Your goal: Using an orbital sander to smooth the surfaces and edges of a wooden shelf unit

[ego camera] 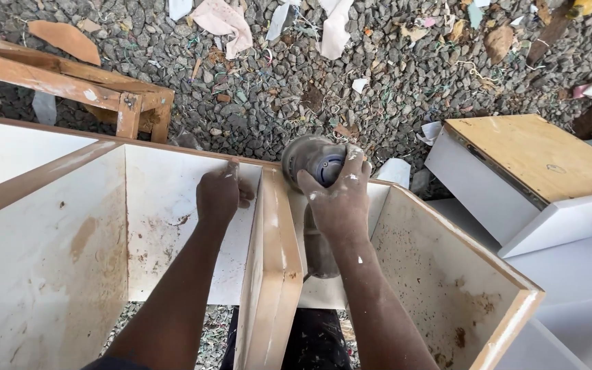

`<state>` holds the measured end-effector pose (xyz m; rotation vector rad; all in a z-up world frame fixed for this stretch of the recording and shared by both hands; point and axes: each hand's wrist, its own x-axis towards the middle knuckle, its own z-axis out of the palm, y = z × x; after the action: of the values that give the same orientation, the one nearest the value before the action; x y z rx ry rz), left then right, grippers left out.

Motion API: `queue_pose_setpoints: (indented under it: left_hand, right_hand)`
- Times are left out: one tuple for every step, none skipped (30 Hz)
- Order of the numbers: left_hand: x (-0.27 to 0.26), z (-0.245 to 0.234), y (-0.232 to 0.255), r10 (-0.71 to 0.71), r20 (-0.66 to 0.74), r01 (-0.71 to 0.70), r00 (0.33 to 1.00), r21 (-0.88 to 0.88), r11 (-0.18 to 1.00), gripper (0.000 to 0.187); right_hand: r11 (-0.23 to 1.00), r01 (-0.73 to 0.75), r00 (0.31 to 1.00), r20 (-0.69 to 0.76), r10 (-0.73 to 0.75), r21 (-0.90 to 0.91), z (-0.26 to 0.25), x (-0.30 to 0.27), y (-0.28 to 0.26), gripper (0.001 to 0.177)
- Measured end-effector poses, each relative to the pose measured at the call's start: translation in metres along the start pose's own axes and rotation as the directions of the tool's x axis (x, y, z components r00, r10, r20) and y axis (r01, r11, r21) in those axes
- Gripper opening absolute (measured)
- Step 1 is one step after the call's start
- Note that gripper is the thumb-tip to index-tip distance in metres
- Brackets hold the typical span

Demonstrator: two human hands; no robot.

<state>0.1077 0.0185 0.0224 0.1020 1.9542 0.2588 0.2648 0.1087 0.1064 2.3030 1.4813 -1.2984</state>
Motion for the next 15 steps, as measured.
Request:
queue_pose_setpoints:
  left_hand:
    - [-0.004,0.002,0.003,0.001,0.055,0.001,0.998,-0.028,1.000,0.037]
    - [-0.006,0.001,0.007,0.006,0.106,0.000,0.994,-0.056,0.998,0.039]
    - [-0.018,-0.006,0.017,0.013,0.110,-0.007,0.994,-0.055,0.998,0.039]
    - [-0.028,-0.014,0.028,0.020,0.157,0.006,0.987,-0.163,0.987,0.040]
    - [-0.039,-0.021,0.038,0.031,0.204,0.025,0.978,-0.268,0.963,0.042]
    - [-0.052,-0.027,0.048,0.037,0.209,0.020,0.977,-0.268,0.963,0.042]
    - [-0.065,-0.033,0.056,0.066,0.200,0.002,0.978,-0.324,0.946,0.041]
    - [-0.080,-0.041,0.063,0.087,0.182,-0.011,0.980,-0.382,0.924,0.040]
    - [-0.101,-0.047,0.072,0.085,0.178,-0.010,0.980,-0.384,0.923,0.040]
    - [-0.122,-0.053,0.082,0.088,0.190,-0.005,0.978,-0.399,0.917,0.047]
    - [-0.144,-0.059,0.092,0.093,0.201,-0.001,0.975,-0.414,0.910,0.053]
    - [-0.164,-0.064,0.099,0.094,0.193,-0.004,0.977,-0.420,0.907,0.053]
    - [-0.183,-0.068,0.105,0.072,0.184,-0.018,0.980,-0.279,0.960,0.058]
    - [-0.203,-0.071,0.111,0.051,0.174,-0.028,0.983,-0.131,0.991,0.066]
    - [-0.223,-0.059,0.105,0.053,0.169,-0.029,0.984,-0.137,0.990,0.066]
  right_hand:
    - [1.000,-0.016,1.000,0.002,0.016,0.022,-0.005,-0.006,-0.003,0.087]
    - [0.999,-0.028,1.000,0.004,0.028,0.047,-0.008,-0.011,-0.008,0.087]
    - [0.998,-0.028,1.000,-0.004,0.029,0.049,-0.013,-0.010,-0.001,0.087]
    - [0.995,-0.073,0.997,-0.005,0.073,0.065,-0.018,-0.009,0.005,0.087]
    - [0.990,-0.117,0.993,-0.005,0.118,0.082,-0.022,-0.007,0.012,0.088]
    - [0.990,-0.117,0.993,-0.012,0.118,0.084,-0.030,-0.001,0.014,0.088]
    - [0.993,-0.105,0.992,-0.058,0.108,0.054,-0.036,0.004,0.017,0.083]
    - [0.996,-0.091,0.991,-0.093,0.092,0.020,-0.042,0.008,0.019,0.079]
    - [0.996,-0.088,0.992,-0.089,0.089,0.018,-0.047,0.019,0.022,0.079]
    - [0.996,-0.085,0.994,-0.073,0.082,-0.031,-0.051,0.030,0.024,0.079]
    - [0.994,-0.080,0.996,-0.056,0.076,-0.081,-0.056,0.042,0.025,0.080]
    - [0.994,-0.071,0.996,-0.052,0.067,-0.082,-0.058,0.053,0.014,0.080]
    - [0.996,-0.069,0.996,0.056,0.072,-0.063,-0.060,0.065,0.004,0.076]
    - [0.997,-0.069,0.984,0.161,0.075,-0.045,-0.063,0.078,-0.006,0.073]
    - [0.997,-0.062,0.984,0.163,0.069,-0.047,-0.058,0.094,-0.014,0.073]
